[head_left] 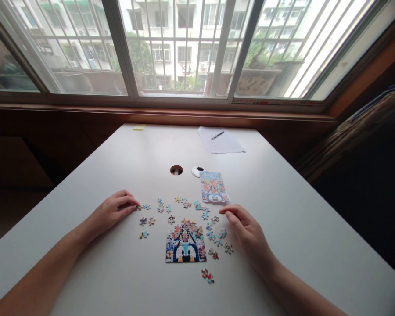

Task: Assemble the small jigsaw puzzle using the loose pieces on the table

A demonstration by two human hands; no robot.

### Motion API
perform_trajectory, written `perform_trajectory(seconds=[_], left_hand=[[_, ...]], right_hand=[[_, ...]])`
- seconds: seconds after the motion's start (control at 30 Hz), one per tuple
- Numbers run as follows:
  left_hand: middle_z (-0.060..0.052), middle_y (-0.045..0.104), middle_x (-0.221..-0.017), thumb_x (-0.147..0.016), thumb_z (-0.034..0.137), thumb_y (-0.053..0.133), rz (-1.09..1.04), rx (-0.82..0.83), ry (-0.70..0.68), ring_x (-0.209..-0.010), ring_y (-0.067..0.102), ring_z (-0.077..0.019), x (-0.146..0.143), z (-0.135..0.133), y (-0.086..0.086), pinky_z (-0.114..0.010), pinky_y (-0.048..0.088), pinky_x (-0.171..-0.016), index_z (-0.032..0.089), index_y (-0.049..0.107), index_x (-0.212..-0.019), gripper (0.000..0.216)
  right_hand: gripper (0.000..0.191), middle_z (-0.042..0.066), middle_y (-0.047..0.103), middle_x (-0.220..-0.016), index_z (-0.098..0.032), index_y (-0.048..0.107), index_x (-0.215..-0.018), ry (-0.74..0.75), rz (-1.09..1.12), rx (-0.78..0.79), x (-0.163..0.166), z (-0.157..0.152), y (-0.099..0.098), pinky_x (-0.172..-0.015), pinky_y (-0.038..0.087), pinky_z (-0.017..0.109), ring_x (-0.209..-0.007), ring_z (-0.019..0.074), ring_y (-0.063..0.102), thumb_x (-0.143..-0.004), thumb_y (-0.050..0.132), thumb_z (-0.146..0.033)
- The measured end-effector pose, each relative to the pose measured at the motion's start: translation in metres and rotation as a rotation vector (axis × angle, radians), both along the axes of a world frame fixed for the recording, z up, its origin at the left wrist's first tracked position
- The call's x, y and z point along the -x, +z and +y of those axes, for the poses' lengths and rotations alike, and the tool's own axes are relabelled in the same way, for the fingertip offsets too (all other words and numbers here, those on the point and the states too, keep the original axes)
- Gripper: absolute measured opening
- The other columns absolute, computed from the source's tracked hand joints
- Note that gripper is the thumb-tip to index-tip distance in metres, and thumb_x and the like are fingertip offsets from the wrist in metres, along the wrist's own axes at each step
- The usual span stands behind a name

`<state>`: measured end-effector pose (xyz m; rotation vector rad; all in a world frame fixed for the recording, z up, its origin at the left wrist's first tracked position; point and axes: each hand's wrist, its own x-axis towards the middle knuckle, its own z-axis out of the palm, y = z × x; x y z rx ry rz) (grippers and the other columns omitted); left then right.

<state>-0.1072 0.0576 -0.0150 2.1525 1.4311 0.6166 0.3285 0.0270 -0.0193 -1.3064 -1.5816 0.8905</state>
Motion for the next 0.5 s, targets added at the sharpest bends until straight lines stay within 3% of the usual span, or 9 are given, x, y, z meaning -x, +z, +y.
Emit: perform_trajectory(seconds=[0.5], left_hand=[[-0.006,0.066,-0.111,-0.099,0.050,0.055,-0.017,0.020,0.015,-0.096,0.065,-0.0199,-0.0054,-0.0036,0.0060,-0.026,0.055,-0.082,0.027,0.074,-0.104,0.031]], right_hand=[[0.024,0.003,0.071,-0.102,-0.026,0.069,-0.097,-0.001,0.001,-0.002,-0.0004,-0.0004,0.0003,-0.091,0.046,0.034,-0.102,0.0247,0.063,-0.100,0.052,-0.043]])
